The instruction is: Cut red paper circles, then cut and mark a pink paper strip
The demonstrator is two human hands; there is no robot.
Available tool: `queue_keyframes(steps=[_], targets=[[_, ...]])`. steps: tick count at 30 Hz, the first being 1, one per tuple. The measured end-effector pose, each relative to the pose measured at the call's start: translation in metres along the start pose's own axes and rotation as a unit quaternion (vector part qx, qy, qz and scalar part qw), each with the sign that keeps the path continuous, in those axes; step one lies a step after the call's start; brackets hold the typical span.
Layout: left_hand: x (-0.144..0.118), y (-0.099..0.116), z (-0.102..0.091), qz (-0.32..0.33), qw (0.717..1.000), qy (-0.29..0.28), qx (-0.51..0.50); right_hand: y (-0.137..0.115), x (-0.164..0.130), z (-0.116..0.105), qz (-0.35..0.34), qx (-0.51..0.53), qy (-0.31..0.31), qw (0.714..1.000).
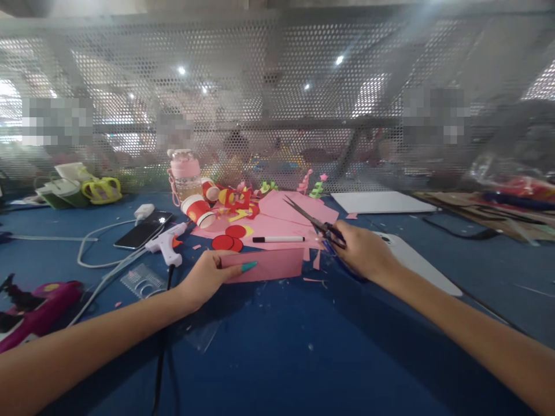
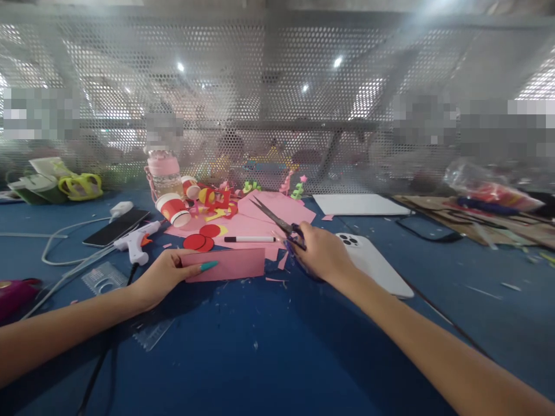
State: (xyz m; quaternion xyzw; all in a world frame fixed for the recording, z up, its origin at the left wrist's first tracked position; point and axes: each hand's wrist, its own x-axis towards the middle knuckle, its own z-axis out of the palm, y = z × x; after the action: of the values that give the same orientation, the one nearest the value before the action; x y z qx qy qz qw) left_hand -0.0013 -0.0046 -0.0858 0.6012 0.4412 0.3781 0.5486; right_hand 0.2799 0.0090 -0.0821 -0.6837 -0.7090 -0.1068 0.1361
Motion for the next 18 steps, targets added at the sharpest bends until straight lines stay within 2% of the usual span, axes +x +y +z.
queue_keyframes(steps=[3,6,9,12,18], targets=[[0.0,-0.001,0.0,-0.008,1.0,-0.013,-0.016,0.011,0.001,-0.009,-0.108,0.054,0.052,0.991],[0.0,-0.002,0.0,-0.013,0.999,-0.01,-0.03,0.02,-0.001,-0.018,-0.207,0.073,0.059,0.974],[0.0,-0.001,0.0,-0.01,1.0,-0.002,-0.023,0.028,-0.003,-0.021,-0.291,0.049,0.066,0.953],[0.0,0.001,0.001,-0.015,1.0,0.001,-0.02,0.032,-0.004,-0.022,-0.316,0.015,0.058,0.947],[-0.001,0.0,0.001,-0.011,1.0,0.008,-0.008,0.035,-0.003,-0.025,-0.312,-0.005,0.013,0.95]])
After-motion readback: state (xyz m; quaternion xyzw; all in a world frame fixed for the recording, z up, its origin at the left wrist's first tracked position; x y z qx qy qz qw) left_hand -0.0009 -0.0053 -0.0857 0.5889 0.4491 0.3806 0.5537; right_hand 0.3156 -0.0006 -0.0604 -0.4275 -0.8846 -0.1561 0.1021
